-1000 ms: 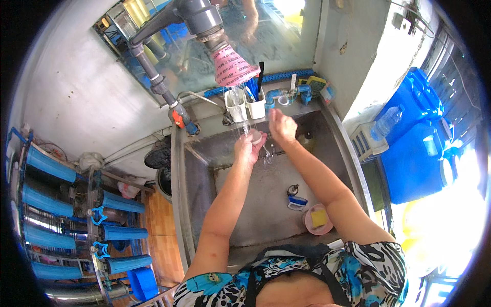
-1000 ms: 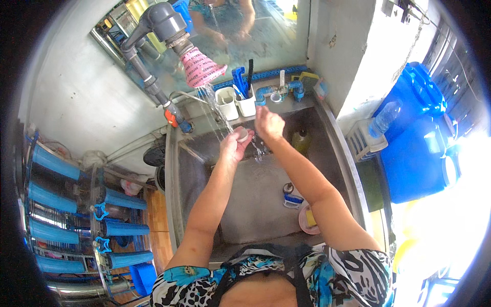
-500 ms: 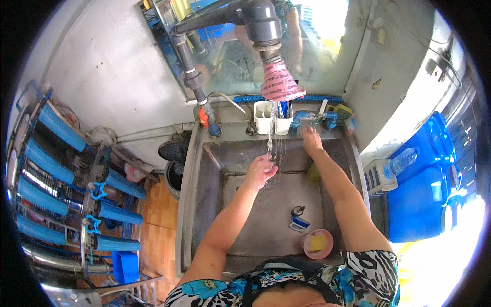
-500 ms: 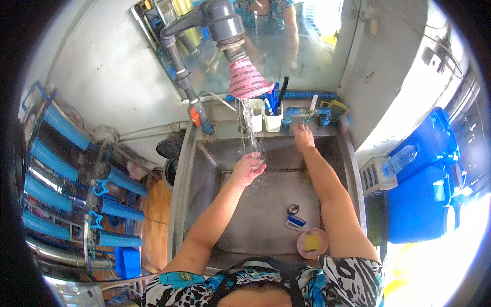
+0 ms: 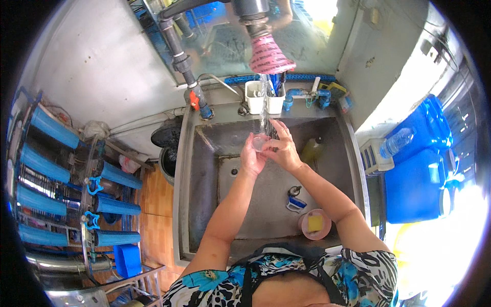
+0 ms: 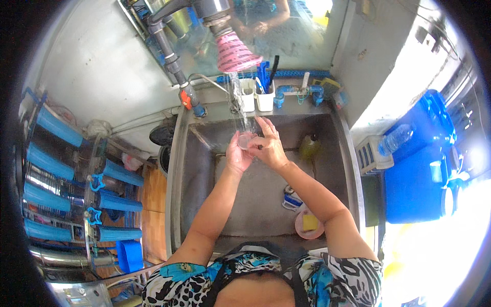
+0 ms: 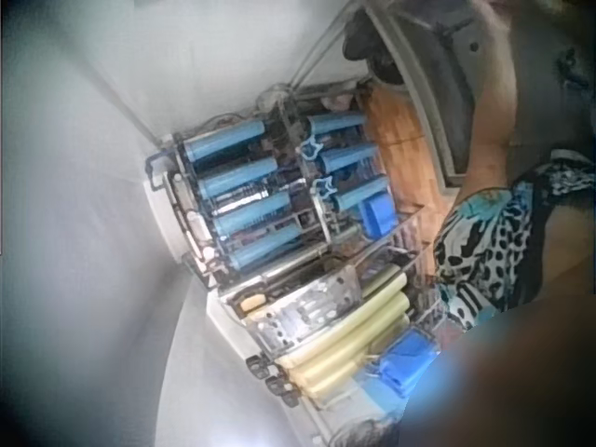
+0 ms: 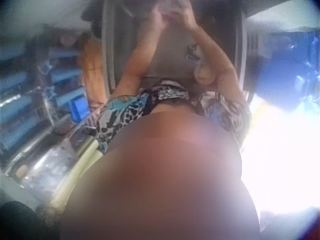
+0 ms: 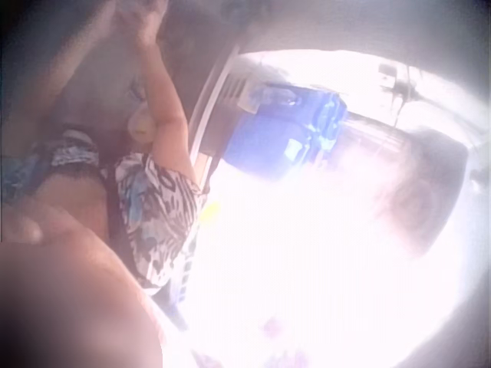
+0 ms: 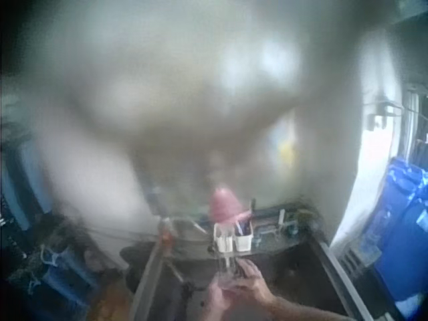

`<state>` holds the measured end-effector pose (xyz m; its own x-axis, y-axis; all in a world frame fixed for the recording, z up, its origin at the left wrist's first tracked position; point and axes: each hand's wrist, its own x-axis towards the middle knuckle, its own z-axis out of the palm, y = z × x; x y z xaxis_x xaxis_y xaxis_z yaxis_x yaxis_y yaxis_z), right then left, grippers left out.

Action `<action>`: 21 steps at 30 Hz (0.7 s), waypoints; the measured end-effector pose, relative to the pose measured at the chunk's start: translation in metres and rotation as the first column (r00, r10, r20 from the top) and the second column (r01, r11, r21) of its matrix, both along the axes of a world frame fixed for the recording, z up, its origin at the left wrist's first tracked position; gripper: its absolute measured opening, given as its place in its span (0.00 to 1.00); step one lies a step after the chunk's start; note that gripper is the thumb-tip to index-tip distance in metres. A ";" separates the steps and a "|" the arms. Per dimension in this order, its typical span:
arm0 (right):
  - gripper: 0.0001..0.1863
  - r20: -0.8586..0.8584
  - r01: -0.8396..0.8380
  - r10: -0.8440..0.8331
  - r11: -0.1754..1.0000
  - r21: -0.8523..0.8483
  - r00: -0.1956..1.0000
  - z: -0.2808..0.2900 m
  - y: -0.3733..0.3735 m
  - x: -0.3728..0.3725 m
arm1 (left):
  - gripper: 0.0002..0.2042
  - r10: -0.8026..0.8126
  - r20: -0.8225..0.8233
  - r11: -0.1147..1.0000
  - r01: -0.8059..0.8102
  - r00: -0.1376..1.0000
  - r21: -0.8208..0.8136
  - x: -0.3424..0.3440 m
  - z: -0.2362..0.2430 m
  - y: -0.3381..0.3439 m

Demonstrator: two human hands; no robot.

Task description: The person fills several large plastic bottles with water from a sink faucet, then places them on a nearby counter. The person also wipes the counter with a cloth.

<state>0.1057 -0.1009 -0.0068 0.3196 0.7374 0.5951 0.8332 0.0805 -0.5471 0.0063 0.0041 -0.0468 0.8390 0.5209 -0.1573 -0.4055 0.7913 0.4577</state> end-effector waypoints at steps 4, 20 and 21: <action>0.23 0.084 0.107 -0.105 0.994 -0.020 0.991 -0.003 -0.005 -0.011 | 0.19 -0.003 -0.072 0.999 0.005 0.997 0.036 0.005 0.008 -0.004; 0.28 -0.875 -0.223 0.394 0.860 0.459 -0.281 -0.003 0.047 -0.027 | 0.19 0.751 -0.048 0.105 -0.047 0.659 0.993 0.008 0.031 -0.002; 0.27 -0.856 -0.208 0.416 0.849 0.487 -0.306 -0.002 0.050 -0.029 | 0.19 0.776 -0.033 0.078 -0.043 0.630 0.996 0.005 0.035 -0.002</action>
<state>0.0771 -0.0513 -0.0086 0.3017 0.9532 -0.0178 -0.7798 0.2360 -0.5798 0.0110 0.0016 -0.0113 0.3844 0.7898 0.4780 0.0649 -0.5396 0.8394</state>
